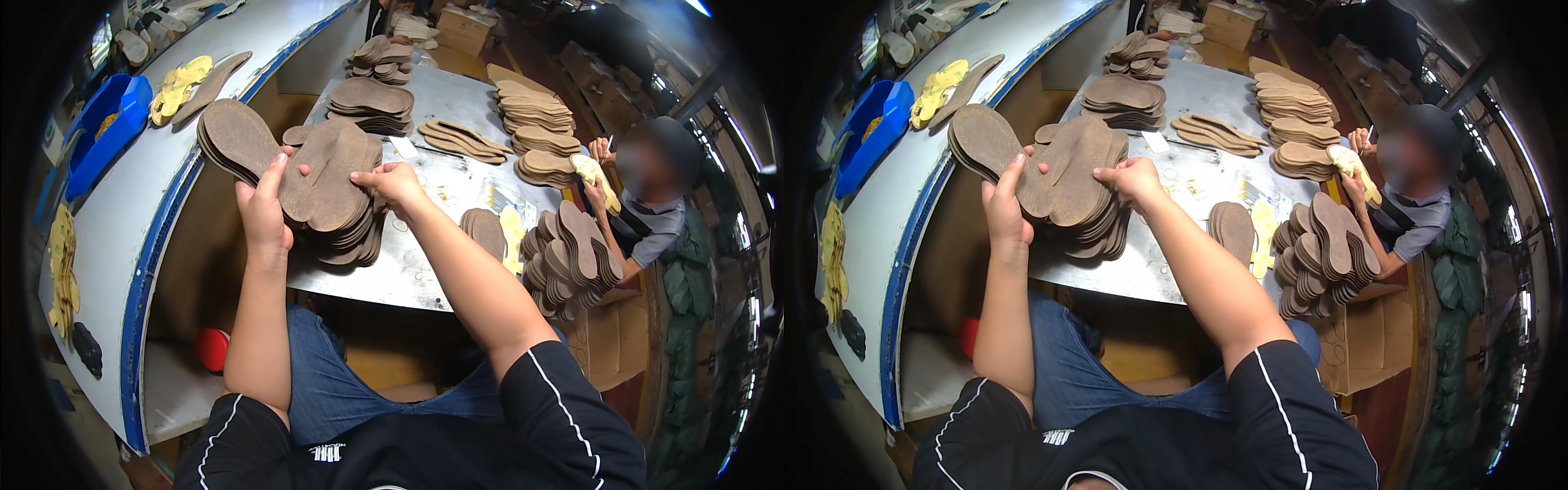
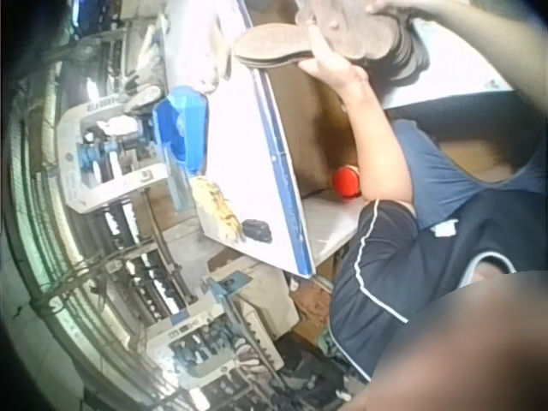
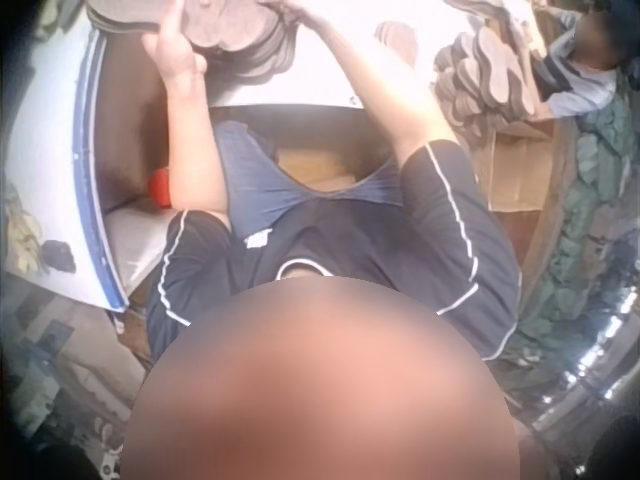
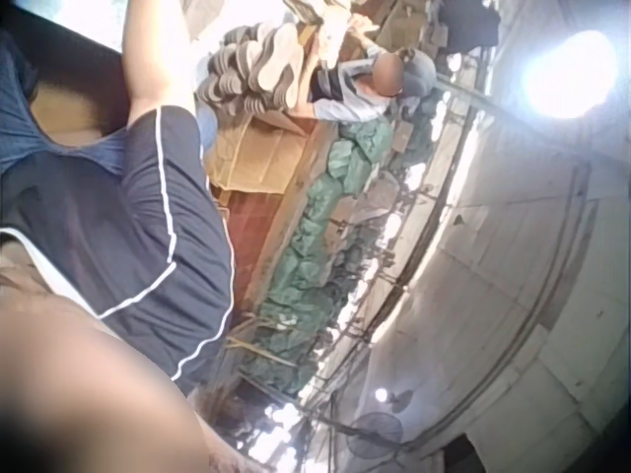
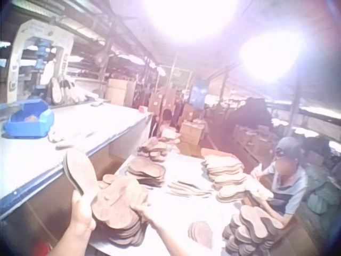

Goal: The person picks up stacks of brown footwear insoles from a table, wraps a rubber band around each stack, and places the bundled stacks into a cardboard box. The person repeats this process for multiple stacks throughout the clip.

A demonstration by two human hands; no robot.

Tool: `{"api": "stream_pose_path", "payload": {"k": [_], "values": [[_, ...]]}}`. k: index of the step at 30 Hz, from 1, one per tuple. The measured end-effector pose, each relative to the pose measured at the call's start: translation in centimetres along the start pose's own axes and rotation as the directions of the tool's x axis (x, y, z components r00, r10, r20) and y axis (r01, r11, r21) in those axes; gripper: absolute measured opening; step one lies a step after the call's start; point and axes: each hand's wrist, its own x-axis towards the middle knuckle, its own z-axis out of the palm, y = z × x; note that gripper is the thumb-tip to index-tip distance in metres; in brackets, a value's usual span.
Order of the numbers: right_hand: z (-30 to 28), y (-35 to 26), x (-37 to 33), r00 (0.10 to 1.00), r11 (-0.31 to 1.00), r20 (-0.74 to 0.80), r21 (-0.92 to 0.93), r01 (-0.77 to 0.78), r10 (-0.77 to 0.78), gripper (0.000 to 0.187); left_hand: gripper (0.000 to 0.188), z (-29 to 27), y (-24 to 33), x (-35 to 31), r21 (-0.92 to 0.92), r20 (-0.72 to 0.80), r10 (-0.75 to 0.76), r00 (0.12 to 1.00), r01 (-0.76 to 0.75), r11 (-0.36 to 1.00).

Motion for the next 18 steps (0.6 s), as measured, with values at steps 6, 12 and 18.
{"api": "stream_pose_path", "payload": {"k": [6, 12, 18], "values": [[-0.6, 1.5, -0.6, 0.996, 0.982, 0.067, 0.186, 0.040, -0.054, 0.030, 0.034, 0.2, -0.1, -0.1, 0.020, -0.020, 0.000, 1.000, 0.001, 1.000], [-6.7, 1.8, -4.8, 0.923, 0.925, -0.079, -0.090, 0.369, -0.376, 0.028, 0.033, 0.3, -0.1, -0.6, 0.036, -0.020, -0.030, 0.999, 0.030, 0.999], [-11.7, 0.7, -9.1, 0.985, 0.644, -0.117, -0.765, -0.008, -0.126, 0.051, 0.035, 1.9, -0.7, -1.5, -0.003, 0.046, -0.042, 0.998, 0.042, 0.999]]}}
